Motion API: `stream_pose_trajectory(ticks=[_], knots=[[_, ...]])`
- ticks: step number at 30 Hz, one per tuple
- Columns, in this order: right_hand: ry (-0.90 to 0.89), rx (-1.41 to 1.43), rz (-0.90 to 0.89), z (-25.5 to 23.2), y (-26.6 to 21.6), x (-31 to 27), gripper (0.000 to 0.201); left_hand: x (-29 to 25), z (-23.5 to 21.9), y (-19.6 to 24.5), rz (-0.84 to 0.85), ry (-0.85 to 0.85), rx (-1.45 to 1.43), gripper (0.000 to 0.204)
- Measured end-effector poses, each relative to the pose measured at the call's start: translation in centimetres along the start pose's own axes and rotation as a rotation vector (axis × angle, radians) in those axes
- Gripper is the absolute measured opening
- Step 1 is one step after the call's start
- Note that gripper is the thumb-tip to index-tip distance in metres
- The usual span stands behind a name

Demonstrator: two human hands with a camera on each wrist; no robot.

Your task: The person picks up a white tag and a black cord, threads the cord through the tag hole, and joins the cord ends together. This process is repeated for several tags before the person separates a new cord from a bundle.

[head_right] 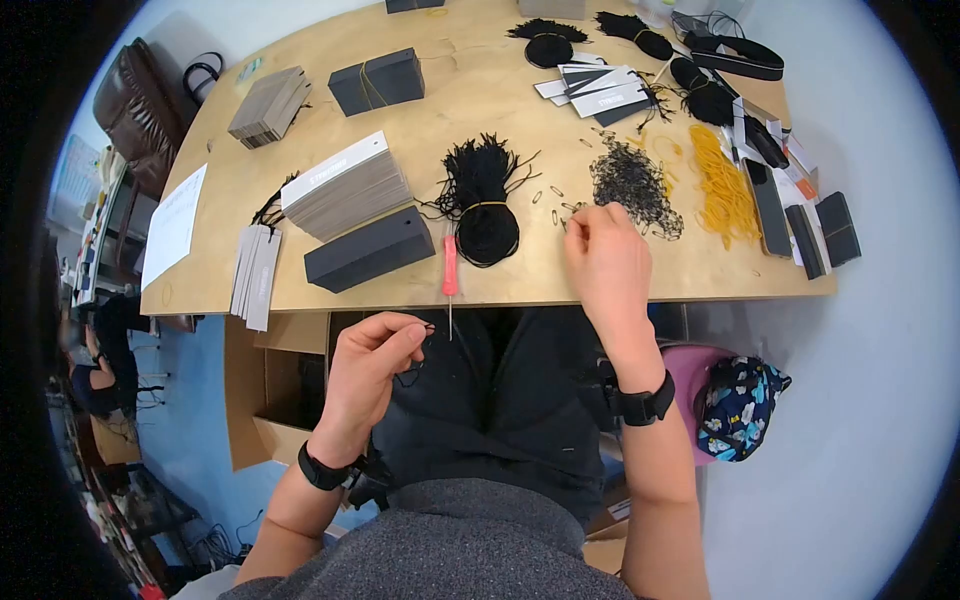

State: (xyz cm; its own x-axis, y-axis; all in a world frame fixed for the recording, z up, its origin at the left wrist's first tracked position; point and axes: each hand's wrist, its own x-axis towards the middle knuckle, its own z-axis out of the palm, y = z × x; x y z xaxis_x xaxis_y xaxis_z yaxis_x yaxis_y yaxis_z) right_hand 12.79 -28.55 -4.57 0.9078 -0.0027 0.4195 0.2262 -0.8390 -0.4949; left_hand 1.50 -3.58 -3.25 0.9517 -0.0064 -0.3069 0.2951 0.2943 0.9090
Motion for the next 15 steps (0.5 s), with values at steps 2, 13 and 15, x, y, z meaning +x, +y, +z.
stream_pose_trajectory(ticks=[2,13,15], knots=[[-0.021,0.102,0.065,-0.2,0.4,-0.1,0.011,0.1,0.1,0.0,-0.012,-0.006,0.002,0.013],[-0.054,-0.047,-0.091,-1.5,0.2,-0.8,0.009,0.5,0.3,-0.4,-0.004,-0.006,-0.014,0.013],[-0.089,-0.138,-0.154,-1.5,0.2,-0.5,0.008,0.5,0.3,-0.4,-0.008,-0.003,-0.012,0.013]])
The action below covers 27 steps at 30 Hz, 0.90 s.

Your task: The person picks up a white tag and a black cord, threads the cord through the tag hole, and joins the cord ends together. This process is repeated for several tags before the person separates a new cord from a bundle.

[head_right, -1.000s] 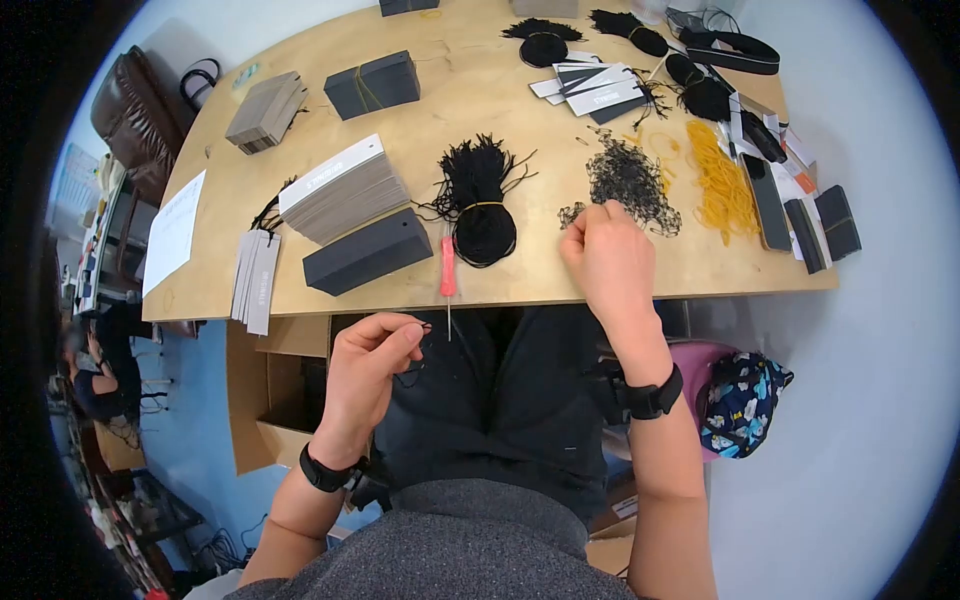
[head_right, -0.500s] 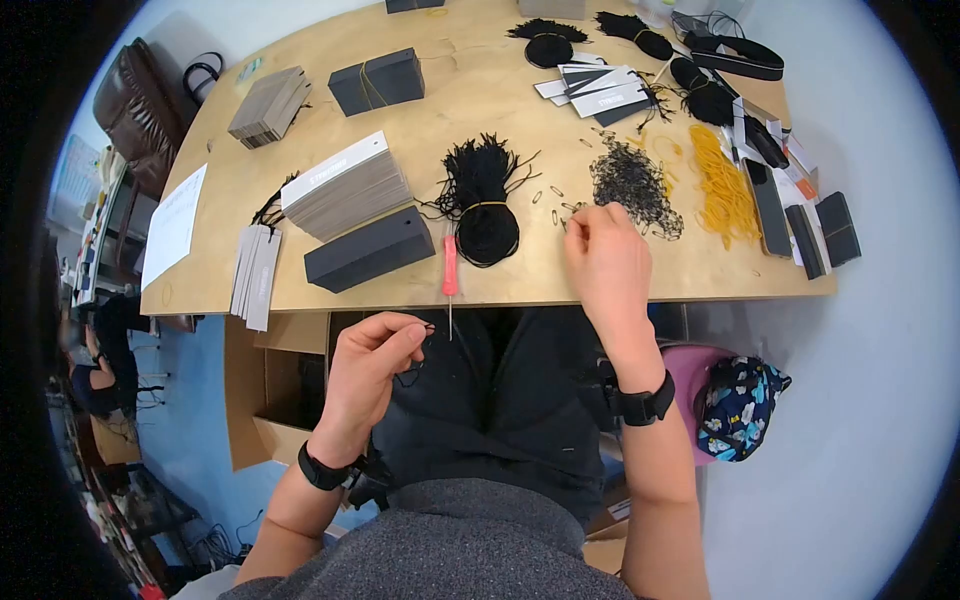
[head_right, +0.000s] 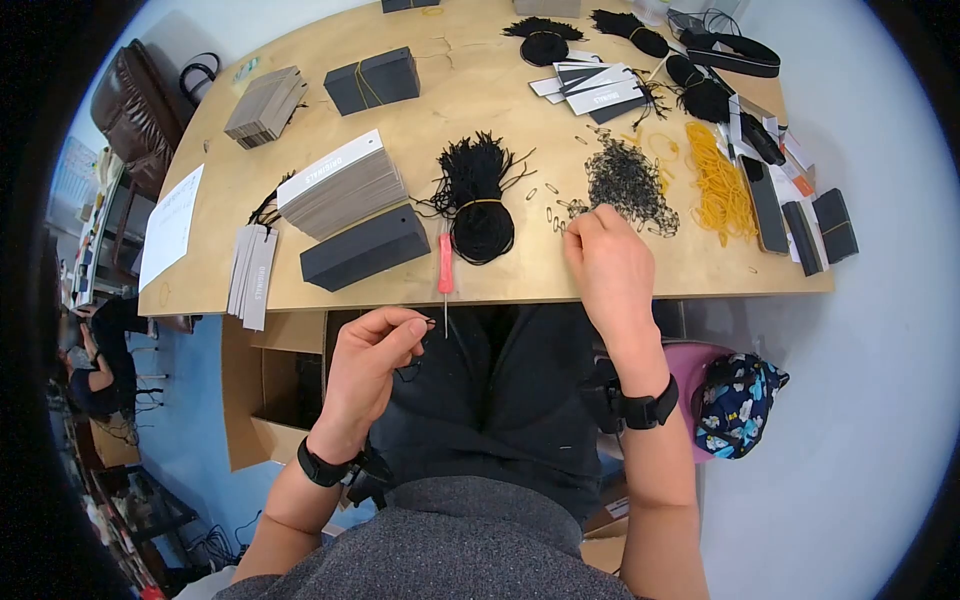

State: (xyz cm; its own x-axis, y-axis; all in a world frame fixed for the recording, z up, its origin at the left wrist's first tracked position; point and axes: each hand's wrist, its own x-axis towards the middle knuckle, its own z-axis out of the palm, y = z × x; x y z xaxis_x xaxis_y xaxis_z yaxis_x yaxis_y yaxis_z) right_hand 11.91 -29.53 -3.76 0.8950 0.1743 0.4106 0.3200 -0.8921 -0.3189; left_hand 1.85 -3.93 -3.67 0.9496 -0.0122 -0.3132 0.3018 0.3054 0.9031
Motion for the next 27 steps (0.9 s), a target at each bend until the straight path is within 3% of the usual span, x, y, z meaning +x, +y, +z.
stream_pose_trajectory(ticks=[4,6,7,9,12,14,27], knots=[[0.024,-0.072,-0.035,0.3,0.1,0.0,0.008,-0.1,0.4,0.3,0.015,0.006,-0.034,0.012],[-0.046,0.308,0.123,-0.3,-0.6,-0.6,0.013,0.0,0.4,0.3,0.03,0.016,-0.022,0.012],[-0.053,0.316,0.119,-0.9,-1.5,-1.0,0.013,0.0,0.4,0.3,0.04,0.015,-0.006,0.012],[-0.413,0.918,0.485,-2.1,-4.1,-2.0,0.02,0.1,0.4,0.2,0.041,0.018,-0.007,0.012],[-0.668,1.242,0.515,-2.1,-6.6,-3.5,0.025,0.2,0.6,0.1,0.05,0.019,-0.006,0.012],[-0.733,1.443,0.571,-1.4,-7.6,-4.2,0.028,0.1,0.5,0.0,0.055,0.031,-0.001,0.012],[-0.856,1.694,0.692,0.7,-8.4,-4.4,0.028,-0.1,0.0,-0.3,0.061,0.01,-0.053,0.013]])
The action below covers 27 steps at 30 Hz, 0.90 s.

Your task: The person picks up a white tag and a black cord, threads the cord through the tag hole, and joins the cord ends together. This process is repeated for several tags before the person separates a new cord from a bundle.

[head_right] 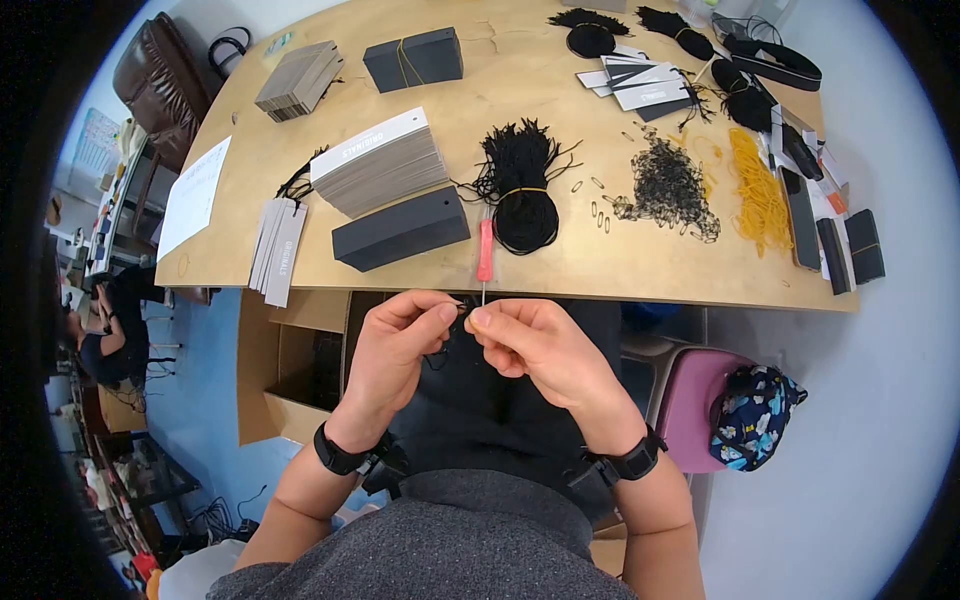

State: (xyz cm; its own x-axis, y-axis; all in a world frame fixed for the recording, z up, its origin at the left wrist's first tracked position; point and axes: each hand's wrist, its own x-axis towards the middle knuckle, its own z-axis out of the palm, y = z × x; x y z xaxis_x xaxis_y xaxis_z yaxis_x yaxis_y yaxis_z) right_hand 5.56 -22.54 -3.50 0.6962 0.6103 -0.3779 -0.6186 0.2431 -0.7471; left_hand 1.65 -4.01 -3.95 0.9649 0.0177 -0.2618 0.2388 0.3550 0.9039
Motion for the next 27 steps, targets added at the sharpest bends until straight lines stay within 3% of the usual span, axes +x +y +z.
stream_pose_trajectory(ticks=[10,13,16,18,19,21,27], knots=[[0.047,0.062,-0.002,0.4,0.3,0.1,0.026,0.1,0.1,-0.2,-0.038,0.014,-0.078,0.016],[0.004,0.007,0.003,0.4,0.2,-0.1,0.025,0.1,0.0,-0.1,-0.043,-0.013,-0.093,0.016],[0.135,-0.241,-0.075,1.2,0.0,-0.5,0.019,0.0,-0.3,-0.1,-0.063,-0.039,-0.113,0.016],[0.402,-0.856,-0.582,1.9,0.2,-0.8,0.013,0.0,-0.2,0.0,-0.061,-0.027,-0.108,0.016],[0.401,-0.856,-0.581,2.2,0.0,-0.9,0.013,-0.1,-0.1,0.0,-0.061,-0.017,-0.104,0.016],[0.514,-1.065,-0.836,2.6,-0.2,-0.9,0.018,-0.2,0.2,0.1,-0.058,-0.013,-0.097,0.015],[0.433,-1.286,-1.009,1.7,-0.1,-0.3,0.018,-0.3,0.0,0.0,-0.055,-0.02,-0.093,0.014]])
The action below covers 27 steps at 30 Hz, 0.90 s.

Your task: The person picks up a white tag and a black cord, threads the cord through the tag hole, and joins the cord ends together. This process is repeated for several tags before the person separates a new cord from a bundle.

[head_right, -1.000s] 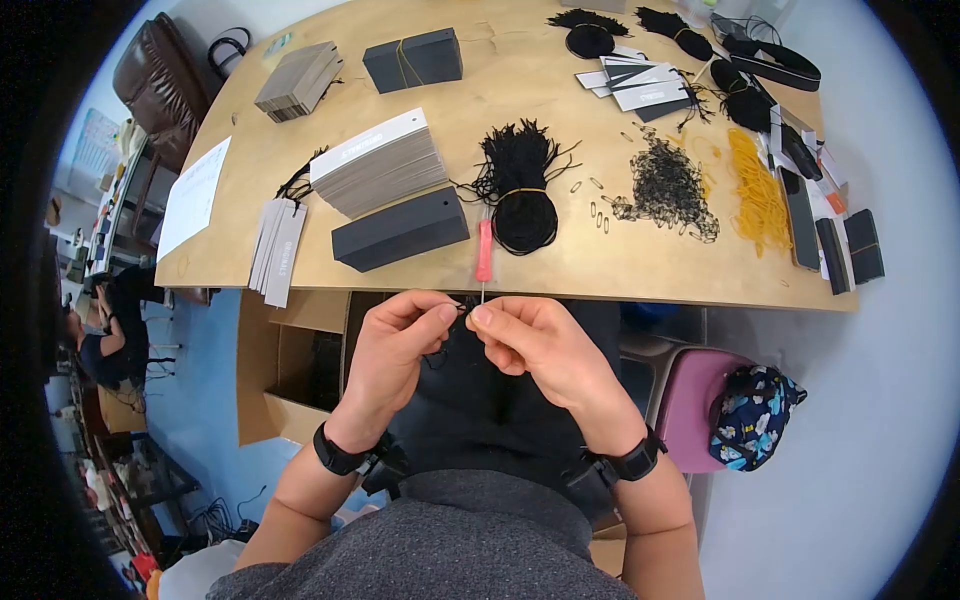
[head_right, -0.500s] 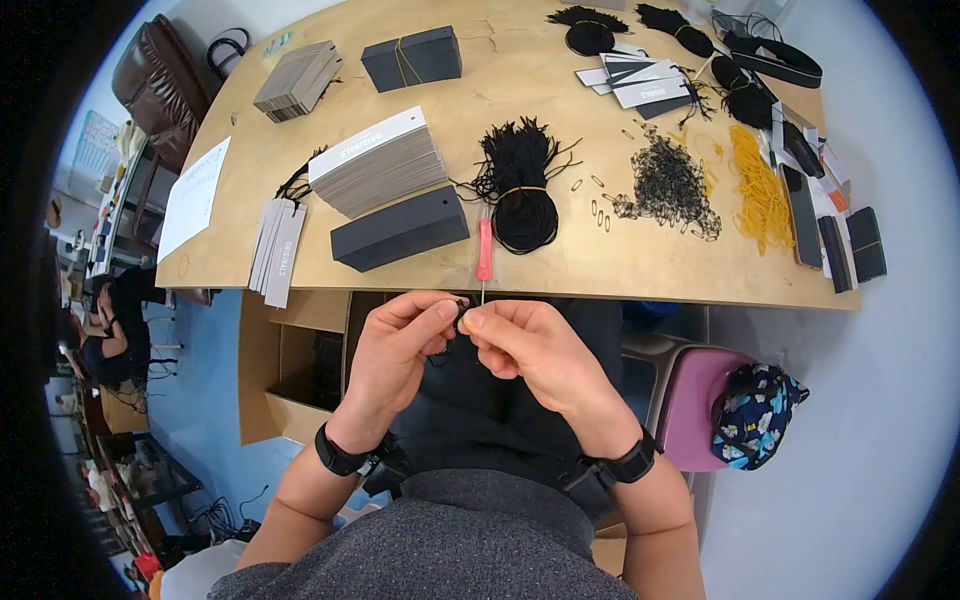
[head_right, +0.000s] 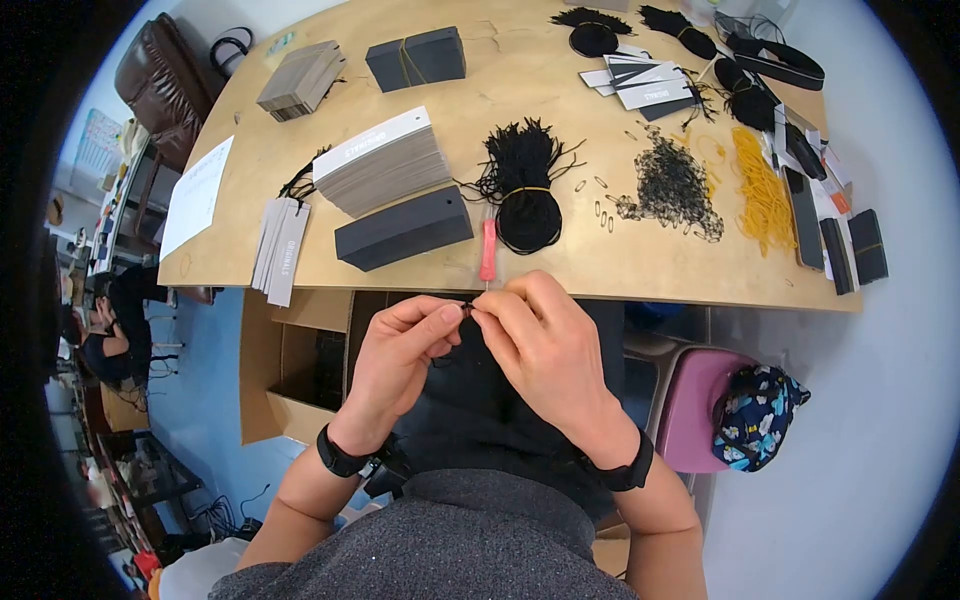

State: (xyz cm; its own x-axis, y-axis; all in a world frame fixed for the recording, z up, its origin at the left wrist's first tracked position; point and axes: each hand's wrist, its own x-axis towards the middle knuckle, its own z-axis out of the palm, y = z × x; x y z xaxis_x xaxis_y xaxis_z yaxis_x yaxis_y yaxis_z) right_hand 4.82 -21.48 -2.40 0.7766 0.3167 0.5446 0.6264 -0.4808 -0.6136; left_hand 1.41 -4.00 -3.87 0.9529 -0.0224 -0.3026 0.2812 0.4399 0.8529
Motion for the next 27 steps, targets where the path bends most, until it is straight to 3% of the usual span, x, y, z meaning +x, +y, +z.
stream_pose_trajectory(ticks=[8,11,13,14,17,19,20,22,23,25,27], knots=[[-0.003,-0.015,-0.074,-1.0,0.2,1.0,0.019,-0.5,-0.5,0.0,-0.024,-0.056,0.056,0.016],[0.014,-0.064,-0.09,-1.0,0.4,1.2,0.019,-0.8,-1.2,0.0,-0.128,-0.093,-0.127,0.018],[0.009,-0.098,-0.107,-0.7,0.4,1.0,0.019,-1.0,-1.2,0.2,-0.276,-0.229,-0.502,0.017],[-0.02,-0.091,-0.14,-0.4,0.3,0.8,0.018,-1.1,-1.0,0.3,-0.274,-0.225,-0.504,0.017],[-0.072,-0.022,-0.12,0.0,-0.5,0.0,0.016,-0.9,-0.3,0.2,-0.168,-0.14,-0.449,0.016],[-0.117,0.096,0.017,-0.3,-1.2,-0.4,0.013,-0.5,0.0,0.0,0.171,-0.059,0.108,0.015],[-0.114,0.093,0.021,-0.6,-1.4,-0.5,0.013,-0.6,0.0,0.2,0.167,-0.064,0.108,0.015],[-0.174,0.269,0.234,-1.1,-1.6,-0.5,0.01,-0.8,-0.2,0.9,0.511,-0.098,0.734,0.016],[-0.173,0.269,0.236,-1.4,-1.7,-0.5,0.01,-0.8,-0.2,1.0,0.51,-0.099,0.735,0.016],[-0.279,0.386,0.407,-1.9,-1.6,-0.4,0.008,-0.8,-0.2,1.2,0.7,-0.121,0.912,0.016],[-0.32,0.432,0.44,-2.2,-1.2,-0.5,0.007,-1.0,0.1,1.8,0.657,-0.118,0.897,0.013]])
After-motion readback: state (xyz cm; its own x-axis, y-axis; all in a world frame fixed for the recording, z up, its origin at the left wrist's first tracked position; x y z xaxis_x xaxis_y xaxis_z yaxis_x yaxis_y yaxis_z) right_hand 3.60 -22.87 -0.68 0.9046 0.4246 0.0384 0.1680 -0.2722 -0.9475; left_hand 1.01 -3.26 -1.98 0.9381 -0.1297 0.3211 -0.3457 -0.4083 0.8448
